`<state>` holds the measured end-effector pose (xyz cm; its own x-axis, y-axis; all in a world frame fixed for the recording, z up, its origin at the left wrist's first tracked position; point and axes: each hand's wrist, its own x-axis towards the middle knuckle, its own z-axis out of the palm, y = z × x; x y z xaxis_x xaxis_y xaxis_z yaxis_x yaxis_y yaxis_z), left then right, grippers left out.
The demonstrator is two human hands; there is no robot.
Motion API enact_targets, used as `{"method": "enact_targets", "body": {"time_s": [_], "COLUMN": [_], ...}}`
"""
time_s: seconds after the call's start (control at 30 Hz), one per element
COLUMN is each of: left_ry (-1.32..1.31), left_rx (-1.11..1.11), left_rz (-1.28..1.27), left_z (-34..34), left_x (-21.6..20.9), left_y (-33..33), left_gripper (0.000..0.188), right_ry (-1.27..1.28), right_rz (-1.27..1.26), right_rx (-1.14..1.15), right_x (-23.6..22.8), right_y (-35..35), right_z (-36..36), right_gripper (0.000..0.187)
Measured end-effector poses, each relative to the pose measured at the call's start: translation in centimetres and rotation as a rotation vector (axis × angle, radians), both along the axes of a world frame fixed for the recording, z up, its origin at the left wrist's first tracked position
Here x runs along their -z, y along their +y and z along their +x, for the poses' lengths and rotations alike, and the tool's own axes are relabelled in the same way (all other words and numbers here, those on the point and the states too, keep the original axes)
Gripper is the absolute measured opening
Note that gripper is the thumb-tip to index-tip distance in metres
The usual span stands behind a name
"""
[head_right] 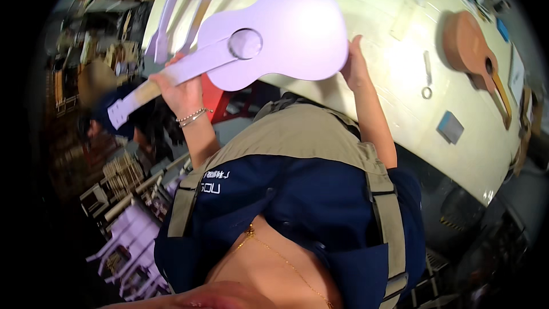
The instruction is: The person repeatedly picks up unfinished purple guitar-shaped wooden parts from a nearby rack, sands their edges with a sanding block, and places them on a workbench. The person handles the parts one at a time, turning them over to sand different sides.
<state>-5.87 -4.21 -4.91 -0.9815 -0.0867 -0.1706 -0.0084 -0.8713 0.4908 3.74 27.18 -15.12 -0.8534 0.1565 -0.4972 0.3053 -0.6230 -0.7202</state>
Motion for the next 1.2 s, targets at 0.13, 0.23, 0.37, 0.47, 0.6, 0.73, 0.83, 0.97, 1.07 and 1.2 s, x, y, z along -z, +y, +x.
{"method": "enact_targets", "body": {"time_s": [0.13, 0.23, 0.37, 0.47, 0.6, 0.73, 0.83, 0.97, 1.07, 1.2], "left_ry": [-0.157, -0.133, -0.091, 0.010, 0.090, 0.097, 0.087, 0.133, 0.138, 0.134], "left_rx": [-0.073, -0.082, -0.155, -0.086, -0.070, -0.087, -0.100, -0.058, -0.050, -0.044], "left_rz": [-0.016, -0.089, -0.124, -0.221, -0.247, -0.230, -0.260, -0.248, -0.215, -0.140], "left_z": [2.1, 3.2, 3.9, 4.6, 5.1, 5.2, 5.4, 5.5, 5.4, 5.2], "left_x": [-3.4, -3.9, -3.9, -4.7, -5.2, -5.2, -5.8, -5.8, -5.8, -5.8], "left_y": [1.0, 0.5, 0.1, 0.3, -0.1, -0.2, 0.3, 0.1, 0.0, -0.1], "left_gripper": [0.048, 0.046, 0.050, 0.050, 0.047, 0.044, 0.041, 0.037, 0.036, 0.035], "right_ry": [-0.019, 0.004, -0.004, 0.062, 0.069, 0.087, 0.070, 0.080, 0.097, 0.137], "right_rz": [-0.034, -0.064, -0.070, -0.116, -0.052, -0.056, -0.105, -0.139, -0.162, -0.134], "right_rx": [0.168, 0.157, 0.154, 0.184, 0.232, 0.237, 0.220, 0.208, 0.253, 0.245], "right_x": [-1.0, -0.3, 0.3, 0.6, 0.1, 0.3, 0.1, 0.7, 1.1, 0.6], "right_y": [-1.4, -2.1, -3.2, -4.2, -5.2, -5.0, -5.1, -5.0, -5.1, -5.1], "right_z": [0.0, -0.4, -0.6, -0.6, -0.9, -1.0, -1.0, -0.8, -0.7, -0.6], "right_gripper": [0.079, 0.077, 0.075, 0.074, 0.073, 0.072, 0.069, 0.068, 0.070, 0.069]}}
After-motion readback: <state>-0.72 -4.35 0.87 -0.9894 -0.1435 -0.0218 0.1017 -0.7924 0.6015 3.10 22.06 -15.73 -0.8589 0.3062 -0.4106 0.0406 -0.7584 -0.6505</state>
